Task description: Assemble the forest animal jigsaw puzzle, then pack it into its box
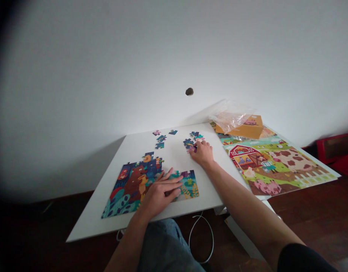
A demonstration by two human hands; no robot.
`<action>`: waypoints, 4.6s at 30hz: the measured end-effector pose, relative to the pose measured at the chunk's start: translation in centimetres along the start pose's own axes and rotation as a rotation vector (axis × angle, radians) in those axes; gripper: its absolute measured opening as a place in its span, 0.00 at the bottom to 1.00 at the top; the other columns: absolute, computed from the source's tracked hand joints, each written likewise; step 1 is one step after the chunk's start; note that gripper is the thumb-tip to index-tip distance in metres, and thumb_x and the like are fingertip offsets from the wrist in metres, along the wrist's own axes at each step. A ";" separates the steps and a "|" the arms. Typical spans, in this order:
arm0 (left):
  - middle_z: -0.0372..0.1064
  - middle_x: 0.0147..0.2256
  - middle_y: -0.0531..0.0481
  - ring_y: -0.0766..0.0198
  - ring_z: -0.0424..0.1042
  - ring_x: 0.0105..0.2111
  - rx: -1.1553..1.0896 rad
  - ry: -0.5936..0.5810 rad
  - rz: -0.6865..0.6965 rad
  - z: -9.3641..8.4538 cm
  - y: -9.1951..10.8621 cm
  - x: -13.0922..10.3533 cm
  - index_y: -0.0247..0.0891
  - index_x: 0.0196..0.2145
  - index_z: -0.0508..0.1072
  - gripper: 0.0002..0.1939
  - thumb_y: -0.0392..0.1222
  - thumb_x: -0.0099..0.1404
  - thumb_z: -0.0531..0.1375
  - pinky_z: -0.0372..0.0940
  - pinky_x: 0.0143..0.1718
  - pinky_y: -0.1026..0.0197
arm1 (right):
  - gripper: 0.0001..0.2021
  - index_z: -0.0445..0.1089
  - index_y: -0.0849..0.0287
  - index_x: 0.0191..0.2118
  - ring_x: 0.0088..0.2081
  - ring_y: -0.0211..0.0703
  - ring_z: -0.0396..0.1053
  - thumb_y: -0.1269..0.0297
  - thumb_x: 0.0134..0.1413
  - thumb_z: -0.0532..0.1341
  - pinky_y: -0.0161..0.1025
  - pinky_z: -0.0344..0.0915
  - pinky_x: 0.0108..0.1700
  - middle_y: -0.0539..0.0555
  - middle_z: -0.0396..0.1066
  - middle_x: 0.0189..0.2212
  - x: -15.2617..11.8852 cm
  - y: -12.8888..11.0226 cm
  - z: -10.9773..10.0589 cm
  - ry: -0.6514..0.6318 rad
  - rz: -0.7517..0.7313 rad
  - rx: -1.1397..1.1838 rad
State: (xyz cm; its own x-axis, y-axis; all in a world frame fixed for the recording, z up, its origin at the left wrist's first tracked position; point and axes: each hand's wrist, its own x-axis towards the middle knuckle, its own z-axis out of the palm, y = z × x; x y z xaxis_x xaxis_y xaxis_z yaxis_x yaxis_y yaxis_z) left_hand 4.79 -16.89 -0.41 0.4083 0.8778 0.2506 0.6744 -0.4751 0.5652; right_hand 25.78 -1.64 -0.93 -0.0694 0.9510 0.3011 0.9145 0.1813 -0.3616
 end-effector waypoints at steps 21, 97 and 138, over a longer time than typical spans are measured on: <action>0.66 0.59 0.49 0.42 0.60 0.52 0.554 0.250 -0.442 -4.0 -11.6 9.6 0.48 0.52 0.75 0.18 0.48 0.66 0.56 0.62 0.47 0.42 | 0.09 0.75 0.55 0.39 0.35 0.42 0.69 0.63 0.50 0.63 0.39 0.57 0.41 0.50 0.73 0.31 -0.4 -1.3 0.4 -0.135 -0.284 0.305; 0.74 0.49 0.52 0.54 0.69 0.51 0.321 0.283 -0.226 -3.4 -11.7 9.7 0.47 0.42 0.80 0.12 0.39 0.62 0.59 0.62 0.55 0.49 | 0.21 0.72 0.53 0.53 0.53 0.59 0.62 0.50 0.58 0.58 0.52 0.54 0.50 0.58 0.74 0.50 1.6 2.0 0.4 0.032 0.191 0.039; 0.52 0.67 0.53 0.43 0.52 0.63 0.603 0.069 -0.365 -3.9 -12.5 9.3 0.49 0.64 0.59 0.25 0.48 0.72 0.45 0.54 0.56 0.35 | 0.14 0.76 0.55 0.45 0.57 0.59 0.59 0.59 0.62 0.56 0.69 0.29 0.64 0.59 0.74 0.44 0.8 -6.0 1.0 -0.137 -0.428 -0.094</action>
State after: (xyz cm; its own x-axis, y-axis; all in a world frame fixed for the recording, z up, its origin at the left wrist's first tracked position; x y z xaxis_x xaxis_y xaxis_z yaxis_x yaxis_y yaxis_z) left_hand -2.25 -2.55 -2.13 0.0650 0.9798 0.1890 0.9920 -0.0840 0.0942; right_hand 19.85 -1.73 0.58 -0.4954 0.8210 0.2839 0.8238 0.5477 -0.1462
